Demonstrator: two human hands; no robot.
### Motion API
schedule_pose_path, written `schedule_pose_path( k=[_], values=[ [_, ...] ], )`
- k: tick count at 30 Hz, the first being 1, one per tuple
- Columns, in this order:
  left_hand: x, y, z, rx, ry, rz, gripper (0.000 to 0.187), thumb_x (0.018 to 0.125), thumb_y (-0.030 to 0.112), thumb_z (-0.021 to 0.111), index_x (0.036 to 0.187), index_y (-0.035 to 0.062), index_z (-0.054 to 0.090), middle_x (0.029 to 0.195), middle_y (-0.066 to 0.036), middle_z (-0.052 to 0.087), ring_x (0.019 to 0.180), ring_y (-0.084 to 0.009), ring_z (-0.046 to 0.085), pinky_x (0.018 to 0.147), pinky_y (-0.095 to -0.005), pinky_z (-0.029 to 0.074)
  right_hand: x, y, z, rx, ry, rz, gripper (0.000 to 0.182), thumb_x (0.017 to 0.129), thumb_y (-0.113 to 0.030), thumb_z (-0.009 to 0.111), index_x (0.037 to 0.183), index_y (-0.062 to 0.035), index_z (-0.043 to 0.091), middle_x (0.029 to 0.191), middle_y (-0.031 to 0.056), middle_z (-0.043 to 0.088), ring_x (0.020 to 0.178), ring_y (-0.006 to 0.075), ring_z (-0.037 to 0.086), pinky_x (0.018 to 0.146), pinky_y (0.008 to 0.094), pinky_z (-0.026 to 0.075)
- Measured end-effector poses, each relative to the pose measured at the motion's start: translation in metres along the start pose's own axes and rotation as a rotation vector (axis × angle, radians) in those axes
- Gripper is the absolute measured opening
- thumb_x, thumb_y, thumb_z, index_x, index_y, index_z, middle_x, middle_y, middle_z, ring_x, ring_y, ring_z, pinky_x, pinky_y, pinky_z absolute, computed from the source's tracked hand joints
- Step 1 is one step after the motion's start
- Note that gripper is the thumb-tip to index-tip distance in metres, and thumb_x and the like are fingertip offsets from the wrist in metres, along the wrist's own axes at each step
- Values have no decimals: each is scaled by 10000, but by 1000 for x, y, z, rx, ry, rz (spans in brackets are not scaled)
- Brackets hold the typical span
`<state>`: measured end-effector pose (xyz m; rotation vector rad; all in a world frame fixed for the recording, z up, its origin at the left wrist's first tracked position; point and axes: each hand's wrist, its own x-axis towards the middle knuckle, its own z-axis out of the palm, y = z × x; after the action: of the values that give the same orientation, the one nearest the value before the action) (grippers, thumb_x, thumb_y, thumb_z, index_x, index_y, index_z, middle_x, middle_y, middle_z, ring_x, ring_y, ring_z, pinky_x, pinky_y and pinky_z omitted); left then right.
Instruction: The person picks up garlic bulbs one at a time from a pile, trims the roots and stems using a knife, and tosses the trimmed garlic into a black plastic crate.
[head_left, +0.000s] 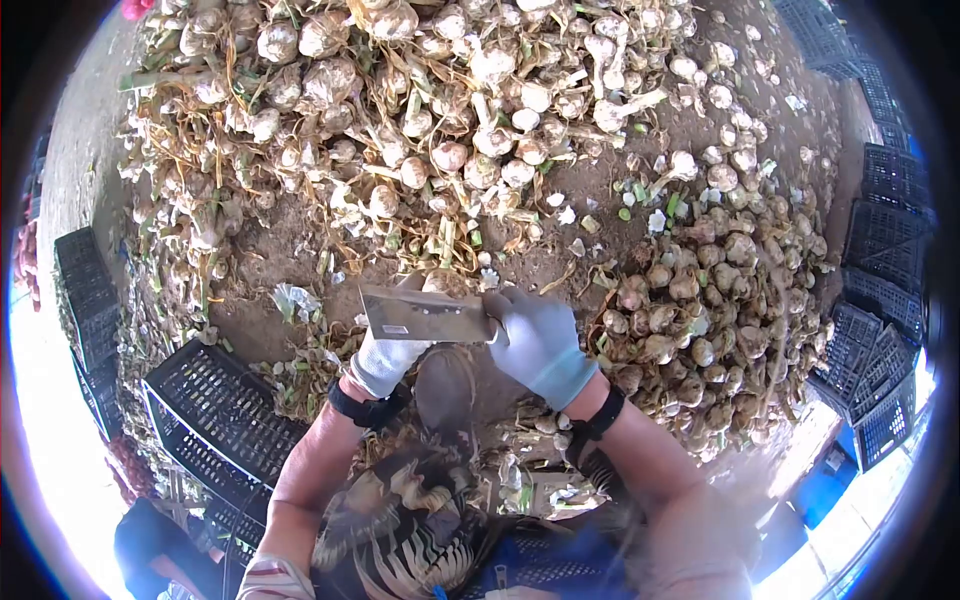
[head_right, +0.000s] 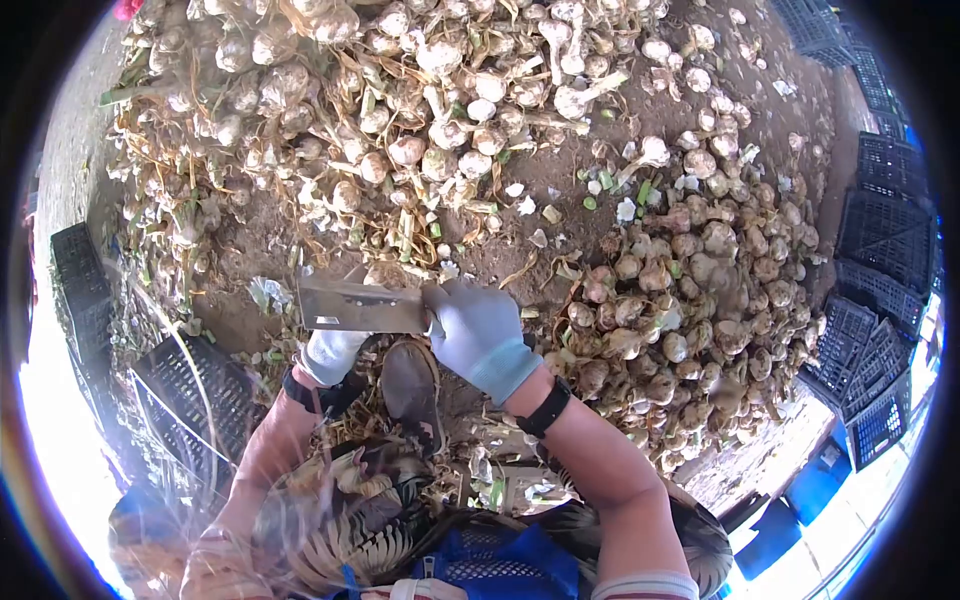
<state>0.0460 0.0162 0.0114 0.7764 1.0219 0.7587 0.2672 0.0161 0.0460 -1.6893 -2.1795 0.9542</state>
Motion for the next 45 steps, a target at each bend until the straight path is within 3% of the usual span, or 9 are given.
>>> schedule_pose_path(
  k=[14, 16, 19, 27, 31, 33, 36, 40, 45],
  values=[
    [-7, 30, 27, 39, 2, -150, 725, 798, 201, 832, 1377, -11, 450, 1130, -134, 647, 1017, -205, 651, 886, -355, 553, -21, 38, 41, 236, 171, 54, 202, 833, -187, 617, 1014, -117, 673, 850, 143, 659, 740, 359, 659, 652, 460, 523],
    [-21, 46, 36, 175, -219, 210, 768, 682, 436, 904, 1174, -42, 559, 1002, -109, 657, 852, -193, 660, 767, -331, 552, -33, 93, 69, -35, -257, 527, 257, 857, -256, 643, 1059, -104, 694, 840, 167, 699, 779, 363, 684, 702, 447, 542],
    [-12, 44, 48, 242, -205, -114, 764, 710, 510, 873, 1168, -40, 606, 967, -75, 654, 813, -169, 633, 742, -321, 540, -40, 65, 45, 212, -19, 645, 335, 855, -328, 667, 1096, -98, 709, 824, 185, 711, 798, 363, 697, 723, 440, 551],
    [13, 27, 33, 1303, -360, 550, 247, 615, 44, 657, 855, 74, 703, 1012, -77, 663, 900, -334, 624, 810, -441, 508, -4, 26, 10, 269, -14, 100, 263, 878, -288, 617, 1059, -131, 725, 852, 155, 717, 753, 362, 693, 711, 446, 562],
    [9, 58, 46, 1533, -293, 670, 94, 585, 97, 657, 676, 111, 678, 968, -40, 661, 930, -246, 623, 797, -428, 499, -28, 69, 36, 101, -285, 483, 237, 904, -260, 627, 995, -60, 716, 833, 143, 731, 694, 304, 705, 658, 401, 566],
    [17, 48, 91, 1113, -332, 815, 309, 832, 109, 627, 1141, 107, 626, 987, -43, 631, 861, -186, 605, 749, -280, 533, -45, 63, 63, 466, -255, 505, 225, 900, -245, 644, 998, -54, 712, 822, 131, 730, 675, 272, 698, 639, 380, 559],
    [16, 94, 150, 786, -584, 827, 686, 752, 97, 674, 1412, 84, 489, 1300, -156, 592, 929, -189, 614, 801, -307, 547, -51, 31, 81, 703, -183, 484, 210, 892, -221, 670, 1003, -46, 707, 806, 114, 729, 646, 224, 686, 612, 348, 549],
    [86, 84, 45, 723, 484, -68, 816, 788, 3, 712, 1504, 52, 325, 1183, -158, 582, 808, -192, 619, 743, -315, 561, -31, 46, 54, 912, -114, 799, 185, 851, -137, 748, 1008, -53, 698, 725, 18, 693, 582, 65, 601, 538, 245, 478],
    [105, 23, -60, 1139, 367, -232, 669, 814, 39, 716, 1427, 36, 449, 1161, -162, 674, 855, -174, 654, 747, -289, 543, 1, 34, 36, 1333, 97, 679, 125, 867, -143, 721, 965, -71, 694, 663, -2, 617, 595, 58, 587, 545, 260, 472]
  ],
)
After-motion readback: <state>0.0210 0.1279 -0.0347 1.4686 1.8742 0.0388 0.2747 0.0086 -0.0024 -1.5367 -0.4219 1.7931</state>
